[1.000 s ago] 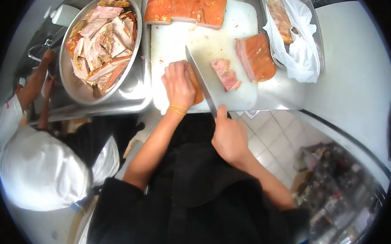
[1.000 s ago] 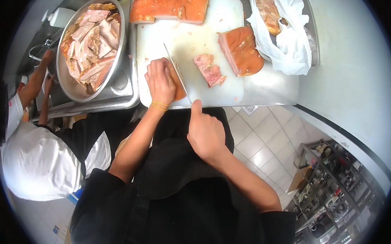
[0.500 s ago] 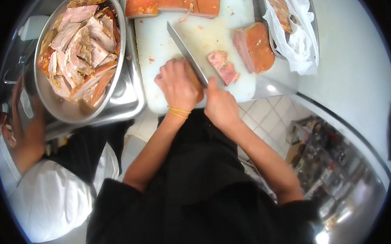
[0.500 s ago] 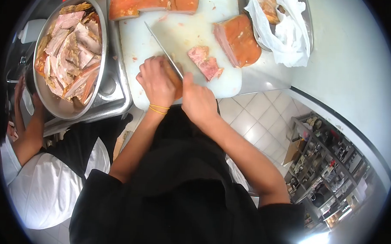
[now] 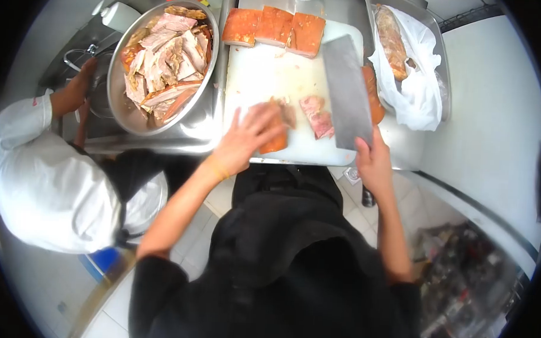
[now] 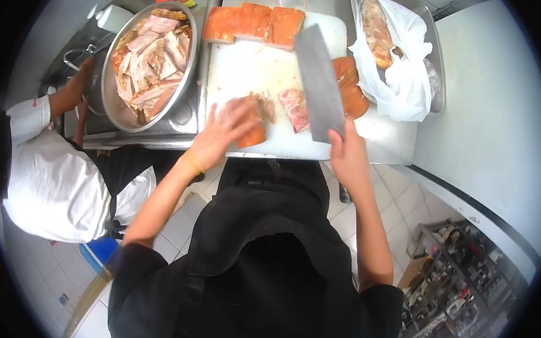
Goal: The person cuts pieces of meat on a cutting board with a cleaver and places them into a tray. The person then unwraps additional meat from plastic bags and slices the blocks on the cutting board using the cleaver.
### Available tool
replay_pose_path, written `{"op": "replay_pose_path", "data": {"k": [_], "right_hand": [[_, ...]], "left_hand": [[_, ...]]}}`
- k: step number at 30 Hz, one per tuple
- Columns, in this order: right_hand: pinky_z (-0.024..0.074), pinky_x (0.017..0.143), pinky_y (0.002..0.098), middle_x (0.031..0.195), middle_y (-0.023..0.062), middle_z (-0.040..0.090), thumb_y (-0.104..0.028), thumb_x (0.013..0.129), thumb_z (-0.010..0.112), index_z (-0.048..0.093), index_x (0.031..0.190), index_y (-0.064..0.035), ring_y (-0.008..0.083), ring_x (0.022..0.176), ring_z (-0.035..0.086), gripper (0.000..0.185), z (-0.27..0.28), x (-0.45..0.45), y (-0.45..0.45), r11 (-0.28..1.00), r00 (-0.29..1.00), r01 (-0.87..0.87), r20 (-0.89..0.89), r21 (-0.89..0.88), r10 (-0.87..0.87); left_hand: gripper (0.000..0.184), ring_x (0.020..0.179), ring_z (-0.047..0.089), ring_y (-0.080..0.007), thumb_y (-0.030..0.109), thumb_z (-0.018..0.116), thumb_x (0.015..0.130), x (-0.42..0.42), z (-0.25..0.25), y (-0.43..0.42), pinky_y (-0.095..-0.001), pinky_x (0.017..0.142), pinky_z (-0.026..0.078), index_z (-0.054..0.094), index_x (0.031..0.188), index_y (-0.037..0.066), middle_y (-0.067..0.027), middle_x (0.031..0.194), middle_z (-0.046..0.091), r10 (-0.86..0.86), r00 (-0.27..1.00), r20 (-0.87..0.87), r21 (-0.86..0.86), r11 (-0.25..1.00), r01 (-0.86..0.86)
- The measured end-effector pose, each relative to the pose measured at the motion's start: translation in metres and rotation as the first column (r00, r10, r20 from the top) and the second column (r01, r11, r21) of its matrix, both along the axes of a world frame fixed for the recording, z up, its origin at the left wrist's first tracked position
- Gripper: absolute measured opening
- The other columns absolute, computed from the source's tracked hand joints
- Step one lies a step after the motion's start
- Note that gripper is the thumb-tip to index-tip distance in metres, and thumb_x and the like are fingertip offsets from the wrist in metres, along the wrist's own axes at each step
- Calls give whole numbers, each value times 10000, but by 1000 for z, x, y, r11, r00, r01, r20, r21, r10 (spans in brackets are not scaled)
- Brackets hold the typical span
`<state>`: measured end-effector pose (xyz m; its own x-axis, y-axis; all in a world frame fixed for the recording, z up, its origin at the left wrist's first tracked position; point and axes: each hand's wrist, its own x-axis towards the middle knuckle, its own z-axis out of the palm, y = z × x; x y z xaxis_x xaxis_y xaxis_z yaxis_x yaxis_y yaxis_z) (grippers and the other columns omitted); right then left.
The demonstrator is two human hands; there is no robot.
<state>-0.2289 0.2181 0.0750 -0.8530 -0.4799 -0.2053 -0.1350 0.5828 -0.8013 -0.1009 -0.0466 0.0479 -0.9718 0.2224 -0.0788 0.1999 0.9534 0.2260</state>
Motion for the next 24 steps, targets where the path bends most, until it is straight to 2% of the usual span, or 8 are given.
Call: {"op": "replay_pose_path", "data": {"k": [5, 7, 8, 11, 13, 18, 23, 24], "right_hand": [[435, 598, 421, 708, 245, 563, -108, 895, 496, 458, 1099, 52, 424, 649, 561, 262, 9, 17, 67, 982, 971, 190, 147, 5, -189], [355, 390, 241, 562, 14, 444, -94, 903, 485, 469, 1161, 18, 75, 427, 406, 282, -16, 33, 101, 980, 982, 184, -39, -71, -187], [355, 390, 241, 562, 14, 444, -94, 903, 485, 469, 1161, 18, 75, 427, 406, 282, -11, 39, 110, 973, 975, 210, -45, -96, -215], [357, 394, 243, 563, 9, 443, -82, 891, 481, 484, 1144, 13, 75, 433, 410, 270, 9, 55, 129, 946, 950, 300, 133, -124, -283], [420, 559, 426, 679, 256, 535, -136, 884, 506, 465, 981, 54, 422, 617, 554, 217, 15, 64, 138, 928, 908, 365, 249, -78, -336], [429, 563, 433, 676, 258, 546, -142, 881, 519, 466, 971, 36, 434, 644, 573, 206, 14, 75, 149, 925, 923, 368, 151, -90, -353], [438, 573, 448, 679, 256, 560, -148, 880, 529, 468, 978, 15, 441, 662, 586, 200, 23, 79, 158, 924, 916, 374, 185, -76, -355], [433, 573, 458, 680, 257, 561, -150, 881, 530, 468, 975, 8, 449, 666, 580, 194, 19, 80, 160, 937, 930, 342, 171, -76, -325]], "left_hand": [[594, 1245, 386, -230, 68, 658, 604, -50, -10, 8, -564, 1027, 274, 518, 1177, 136, -53, 1185, 469, -320, 946, 52, -139, 936, 324], [551, 1184, 441, -241, 86, 681, 579, -66, 13, 4, -516, 973, 333, 531, 1108, 131, -47, 1142, 488, -355, 867, 349, -127, 899, 419], [504, 1096, 493, -234, 89, 676, 545, -70, 10, -6, -426, 879, 364, 534, 1026, 129, -56, 1085, 507, -386, 901, 198, -27, 916, 399], [503, 1079, 501, -250, 54, 655, 560, -104, 45, -11, -424, 902, 360, 530, 1043, 117, -68, 1048, 518, -323, 931, 169, 15, 945, 325], [484, 1075, 502, -263, 33, 636, 597, -144, 75, 0, -428, 905, 360, 524, 1062, 105, -75, 1028, 526, -381, 925, -3, -144, 915, 376], [466, 1217, 423, -285, 32, 628, 694, -256, 78, 38, -443, 1003, 311, 515, 1140, 101, -82, 1242, 478, -480, 867, -137, -308, 852, 423], [498, 1329, 327, -295, -48, 583, 683, -276, -8, 35, -433, 1077, 291, 538, 1161, 83, -73, 1367, 422, -447, 889, -99, -302, 865, 401], [495, 1343, 309, -301, -67, 569, 677, -270, -14, 35, -414, 1088, 293, 554, 1154, 67, -78, 1370, 428, -406, 913, -38, -193, 899, 392]]}}
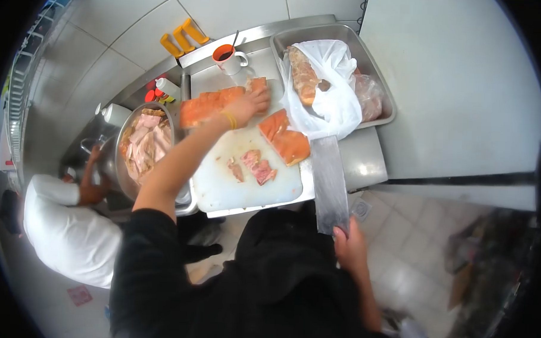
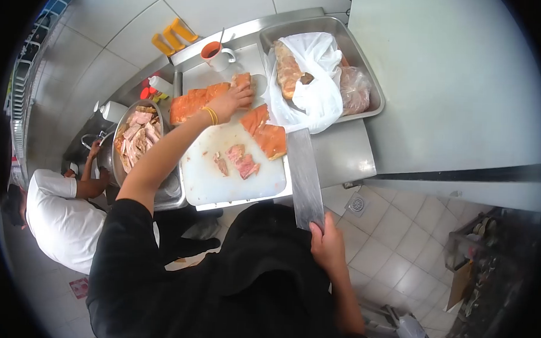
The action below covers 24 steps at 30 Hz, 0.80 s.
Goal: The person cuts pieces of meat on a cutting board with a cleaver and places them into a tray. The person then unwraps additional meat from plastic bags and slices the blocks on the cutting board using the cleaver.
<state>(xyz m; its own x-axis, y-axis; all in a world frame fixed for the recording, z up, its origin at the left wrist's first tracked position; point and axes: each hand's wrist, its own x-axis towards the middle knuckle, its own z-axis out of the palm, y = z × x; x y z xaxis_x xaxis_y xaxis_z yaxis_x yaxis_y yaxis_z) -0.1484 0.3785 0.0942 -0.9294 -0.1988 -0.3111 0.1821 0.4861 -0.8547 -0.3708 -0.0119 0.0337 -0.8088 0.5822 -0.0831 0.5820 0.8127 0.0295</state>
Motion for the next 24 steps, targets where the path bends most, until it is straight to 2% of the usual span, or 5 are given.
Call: {"op": "replay_pose_path", "data": {"k": [6, 8, 13, 14, 24], "right_hand": [[406, 572, 496, 677, 270, 556, -159, 884, 530, 448, 936, -3, 483, 689, 547, 183, -31, -1, 14, 984, 983, -181, 18, -6, 181], [398, 575, 505, 676, 276, 550, -162, 885, 530, 438, 924, -3, 494, 696, 535, 189, -48, -1, 20, 970, 970, -242, 0, -24, 242], [405, 436, 352, 522, 111, 508, -153, 911, 514, 434, 915, -11, 243, 443, 534, 163, -91, -2, 30, 938, 856, -304, 383, -169, 347], [383, 389, 269, 510, 29, 455, -143, 924, 493, 448, 953, -18, 109, 411, 463, 136, -101, 1, 30, 939, 859, -288, 382, -190, 341], [406, 363, 263, 577, 33, 449, -159, 946, 447, 396, 1218, -4, 100, 415, 433, 317, -136, 34, -60, 916, 790, 8, 564, -401, 241]], "left_hand": [[431, 1299, 363, -349, -49, 507, 700, 81, -2, 13, -384, 1061, 330, 578, 1120, 17, -149, 1272, 517, 314, 946, 76, 515, 801, -307], [439, 1286, 372, -344, 58, 522, 764, 133, -26, 18, -381, 1060, 313, 521, 1202, 23, -182, 1311, 469, 642, 735, 218, 667, 452, -592], [569, 1307, 322, -385, 145, 586, 814, 210, -83, 38, -418, 1100, 244, 390, 1340, 50, -236, 1388, 360, 719, 571, 396, 653, 217, -726], [590, 1315, 303, -393, 179, 600, 808, 211, -88, 47, -428, 1106, 225, 388, 1343, 50, -234, 1397, 349, 731, 584, 353, 683, 225, -694], [641, 1265, 309, -438, 284, 728, 691, 187, -64, 90, -526, 1021, 253, 499, 1248, 63, -249, 1359, 346, 724, 673, 150, 605, 471, -642]]}}
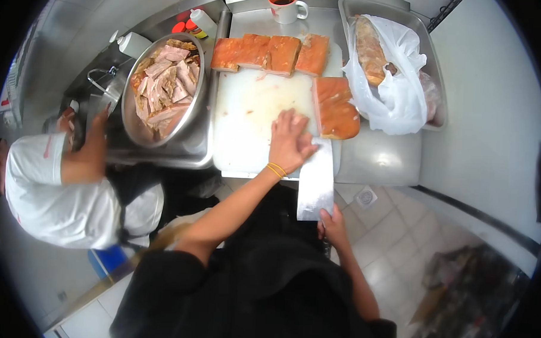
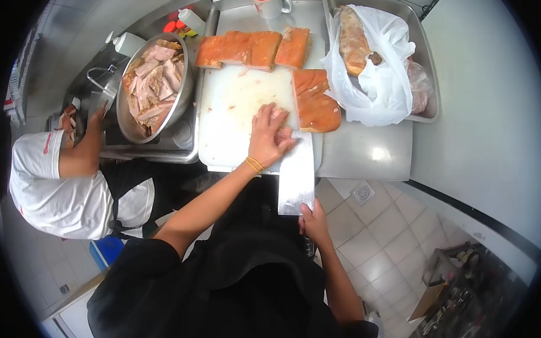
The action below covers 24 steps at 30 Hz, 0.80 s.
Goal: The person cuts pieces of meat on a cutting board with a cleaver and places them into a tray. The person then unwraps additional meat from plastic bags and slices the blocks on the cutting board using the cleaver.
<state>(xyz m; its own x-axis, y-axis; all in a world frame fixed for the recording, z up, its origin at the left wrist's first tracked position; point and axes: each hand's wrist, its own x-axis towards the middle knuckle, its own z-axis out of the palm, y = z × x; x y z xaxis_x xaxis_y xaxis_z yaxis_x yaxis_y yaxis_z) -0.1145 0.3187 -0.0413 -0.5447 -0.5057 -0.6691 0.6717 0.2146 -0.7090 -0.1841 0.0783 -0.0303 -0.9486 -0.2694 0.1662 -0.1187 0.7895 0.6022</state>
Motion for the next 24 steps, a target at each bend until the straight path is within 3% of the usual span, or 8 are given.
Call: {"op": "replay_pose_path", "data": {"k": [12, 14, 15, 16, 17, 19, 22, 24], "right_hand": [[391, 360, 241, 578, 4, 454, -122, 936, 445, 420, 1270, -31, 74, 408, 405, 347, 91, 11, -155, 988, 964, -152, -227, -28, 142], [427, 527, 397, 663, 163, 534, -143, 915, 508, 474, 1074, 2, 296, 560, 537, 218, 103, 3, -185, 945, 797, -325, -529, 31, 292], [401, 623, 467, 737, 257, 534, -164, 908, 527, 442, 1009, 12, 440, 704, 527, 220, 130, 2, -200, 958, 747, -284, -620, 26, 239], [394, 626, 484, 748, 284, 537, -170, 909, 529, 430, 1013, 12, 484, 722, 504, 232, 143, 0, -211, 954, 735, -296, -628, 39, 253], [391, 450, 330, 551, 119, 479, -191, 937, 520, 433, 1060, 19, 191, 455, 482, 259, 145, -2, -217, 954, 742, -300, -623, 20, 246], [415, 522, 395, 593, 199, 502, -174, 918, 529, 439, 1012, 8, 334, 522, 516, 225, 136, -4, -215, 982, 659, -174, -733, 67, 167], [412, 599, 495, 693, 269, 549, -151, 896, 532, 441, 978, -28, 474, 693, 536, 174, 103, -18, -193, 950, 576, -36, -770, 311, 274], [431, 592, 505, 639, 233, 569, -148, 883, 524, 468, 966, -28, 435, 657, 572, 156, 101, -30, -187, 803, 472, -4, -707, 596, 527]], "left_hand": [[558, 1362, 213, -419, 174, 557, 853, 56, 42, -99, -486, 1111, 178, 393, 1368, 37, -224, 1451, 282, 29, 954, -297, 47, 999, -15], [485, 1318, 327, -366, 164, 522, 867, 63, 75, -152, -452, 1088, 235, 434, 1308, -17, -222, 1324, 438, 126, 884, -450, 185, 982, -46], [465, 1320, 340, -326, 183, 514, 891, 64, 90, -190, -422, 1092, 231, 447, 1303, -22, -219, 1353, 426, 46, 887, -460, -80, 992, -93], [466, 1330, 326, -330, 224, 525, 901, 68, 101, -216, -420, 1100, 212, 468, 1301, -9, -212, 1398, 391, 153, 913, -379, -32, 984, -178], [468, 1338, 312, -339, 239, 540, 900, 67, 101, -244, -425, 1107, 195, 484, 1304, 10, -192, 1427, 371, 253, 871, -422, -27, 956, -291], [463, 1339, 310, -344, 217, 545, 888, 74, 95, -291, -431, 1104, 208, 488, 1305, 24, -187, 1415, 388, 230, 911, -341, -273, 904, -330], [438, 1328, 332, -344, 165, 545, 869, 80, 122, -273, -443, 1084, 249, 505, 1280, 18, -196, 1394, 408, 217, 860, -462, -143, 939, -314], [419, 1306, 358, -351, 142, 546, 857, 84, 127, -240, -447, 1069, 271, 516, 1255, 13, -201, 1367, 428, 207, 854, -478, -13, 970, -242]]}}
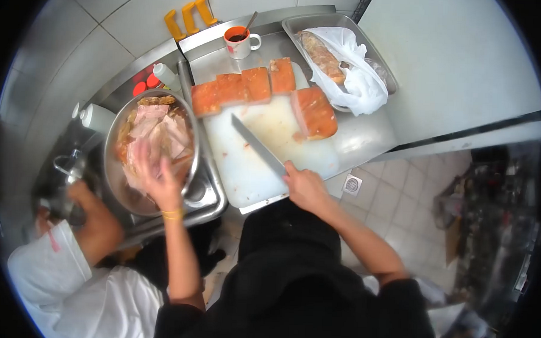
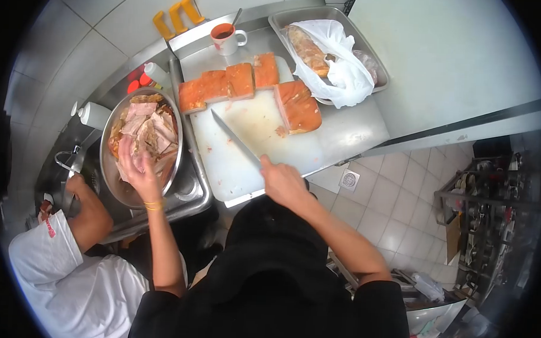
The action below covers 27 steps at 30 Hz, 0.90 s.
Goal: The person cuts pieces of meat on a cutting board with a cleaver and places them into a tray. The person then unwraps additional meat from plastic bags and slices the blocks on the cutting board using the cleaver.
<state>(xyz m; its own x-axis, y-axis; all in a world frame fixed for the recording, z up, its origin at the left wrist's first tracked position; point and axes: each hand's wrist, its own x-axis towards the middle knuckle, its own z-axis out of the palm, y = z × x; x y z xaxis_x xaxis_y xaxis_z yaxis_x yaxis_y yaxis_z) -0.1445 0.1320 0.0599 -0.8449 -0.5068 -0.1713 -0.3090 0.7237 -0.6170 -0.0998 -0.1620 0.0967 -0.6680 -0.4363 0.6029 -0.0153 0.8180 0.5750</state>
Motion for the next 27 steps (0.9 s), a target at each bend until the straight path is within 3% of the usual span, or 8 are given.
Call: {"op": "replay_pose_path", "data": {"k": [7, 11, 16, 18, 20, 24, 26, 27], "right_hand": [[472, 593, 436, 574, 131, 582, -143, 804, 548, 539, 989, -48, 332, 590, 611, 209, -47, -53, -13, 950, 912, -173, -323, 260, 254], [386, 855, 501, 873, 145, 588, -191, 806, 554, 621, 936, -59, 323, 961, 532, 197, -73, -32, 2, 1000, 776, 1, -631, -5, -3], [386, 898, 443, 1110, 155, 492, -134, 824, 581, 542, 1077, -45, 318, 1040, 494, 271, -50, 62, 147, 924, 873, 214, -363, -318, -327], [394, 876, 436, 1120, 158, 475, -160, 816, 597, 527, 1065, -61, 304, 1053, 494, 278, -69, 103, 224, 897, 897, 336, -192, -287, -398], [417, 849, 443, 1139, 165, 493, -213, 810, 609, 531, 1042, -58, 322, 1073, 506, 289, -121, 156, 301, 879, 875, 465, -95, -110, -475], [459, 792, 455, 1028, 165, 589, -285, 800, 622, 553, 984, -34, 361, 963, 577, 319, -142, 230, 421, 746, 730, 666, 200, 6, -653], [476, 783, 462, 962, 165, 625, -300, 811, 626, 569, 962, -32, 371, 894, 603, 313, -154, 254, 472, 671, 644, 738, 373, -73, -668], [476, 783, 462, 962, 165, 625, -300, 811, 626, 569, 962, -32, 371, 894, 603, 313, -161, 267, 491, 642, 621, 763, 358, -74, -698]], "left_hand": [[392, 1207, 437, -366, 96, 560, 802, 18, -13, 85, -436, 1030, 314, 523, 1168, -38, -208, 1268, 483, -231, 971, 58, 165, 962, 218], [433, 1155, 459, -330, 118, 545, 821, 46, -1, 134, -418, 1027, 316, 478, 1205, -70, -199, 1265, 475, -247, 958, 147, 213, 953, 213], [410, 1161, 455, -300, 141, 533, 854, 55, -99, 211, -418, 1042, 304, 463, 1215, -40, -159, 1210, 502, -495, 853, 167, 325, 844, 426], [489, 1147, 472, -381, 258, 613, 865, 59, -38, 311, -468, 1007, 363, 494, 1234, -40, -240, 1284, 473, -552, 702, 450, 497, 808, 317], [400, 1113, 478, -281, 87, 543, 805, 36, -153, 364, -388, 1018, 334, 479, 1181, -33, -134, 1162, 520, -839, 515, 173, 524, 521, 673], [438, 1068, 510, -237, -36, 586, 694, -18, -263, 472, -350, 979, 380, 517, 1126, -4, -102, 1108, 537, -961, 186, 205, 717, 276, 640], [482, 1196, 451, -300, 259, 552, 903, -34, -268, 542, -395, 1043, 323, 446, 1285, -17, -168, 1300, 469, -725, -247, 642, 580, 250, 775], [482, 1196, 451, -300, 259, 552, 903, -34, -264, 588, -395, 1043, 323, 446, 1285, -17, -168, 1300, 469, -723, -269, 637, 574, 211, 791]]}}
